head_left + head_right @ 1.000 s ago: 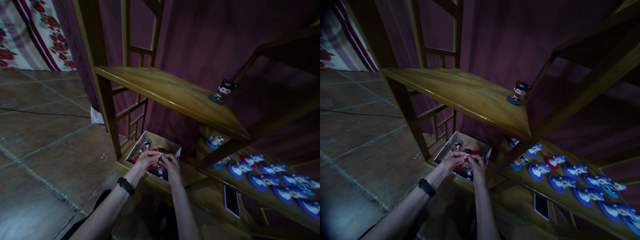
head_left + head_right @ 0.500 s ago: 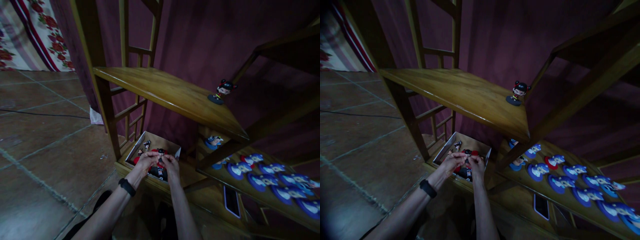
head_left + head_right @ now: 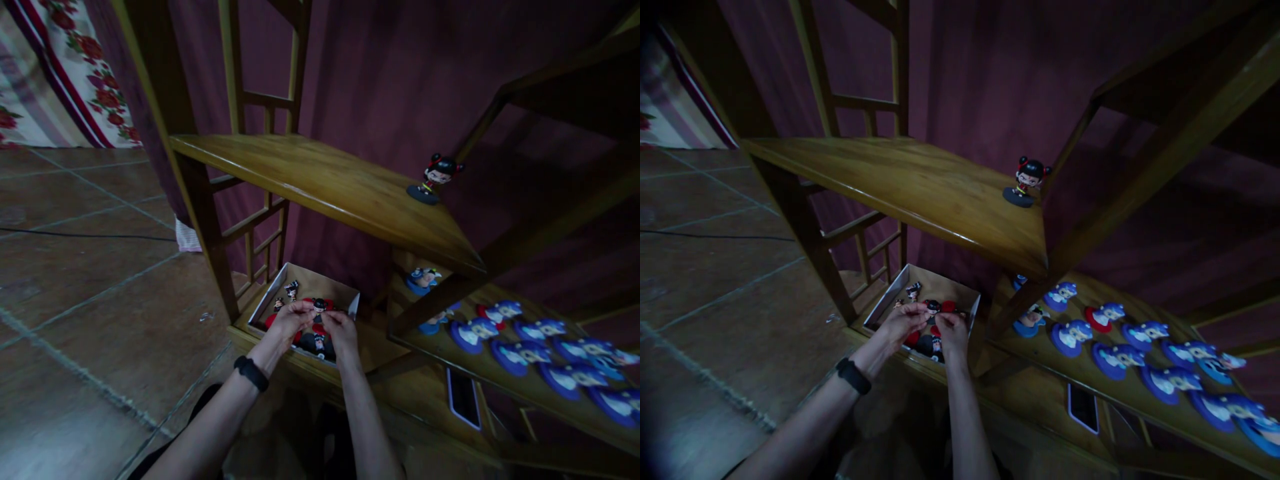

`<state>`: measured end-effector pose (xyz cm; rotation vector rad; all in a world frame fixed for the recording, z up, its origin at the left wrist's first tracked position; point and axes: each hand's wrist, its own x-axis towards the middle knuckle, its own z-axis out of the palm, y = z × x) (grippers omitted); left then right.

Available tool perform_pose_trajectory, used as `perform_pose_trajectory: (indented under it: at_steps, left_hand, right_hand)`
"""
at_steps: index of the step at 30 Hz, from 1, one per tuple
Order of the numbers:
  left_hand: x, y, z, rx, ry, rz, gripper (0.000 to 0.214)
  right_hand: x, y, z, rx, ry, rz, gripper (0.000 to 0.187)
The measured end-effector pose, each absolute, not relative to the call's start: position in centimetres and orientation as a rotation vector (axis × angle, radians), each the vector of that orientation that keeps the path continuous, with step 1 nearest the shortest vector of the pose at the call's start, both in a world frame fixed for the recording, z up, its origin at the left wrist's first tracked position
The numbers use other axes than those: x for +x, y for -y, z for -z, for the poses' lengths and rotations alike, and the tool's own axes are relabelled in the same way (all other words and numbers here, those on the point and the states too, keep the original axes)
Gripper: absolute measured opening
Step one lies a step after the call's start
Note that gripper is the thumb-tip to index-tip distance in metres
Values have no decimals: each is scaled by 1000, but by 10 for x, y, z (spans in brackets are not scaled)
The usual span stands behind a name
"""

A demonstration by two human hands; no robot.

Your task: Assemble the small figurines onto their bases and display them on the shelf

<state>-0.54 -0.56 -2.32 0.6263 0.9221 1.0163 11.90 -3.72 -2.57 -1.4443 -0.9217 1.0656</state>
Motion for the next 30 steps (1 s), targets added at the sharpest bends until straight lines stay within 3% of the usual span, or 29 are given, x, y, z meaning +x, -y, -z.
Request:
perform_pose_trajectory:
  at_steps: [11, 22, 30]
  left_hand:
    - [1, 8, 8, 999, -791, -1165, 22]
    - [-4, 7, -3, 1030, -750, -1224, 16]
    - [-6, 4, -3, 985, -777, -1243, 14]
  right_hand:
    - [114, 39, 18, -1321, 895, -891, 20]
    - [110, 46, 6, -1323, 1047, -584, 11]
    - [112, 50, -7, -1312, 1154, -496, 15]
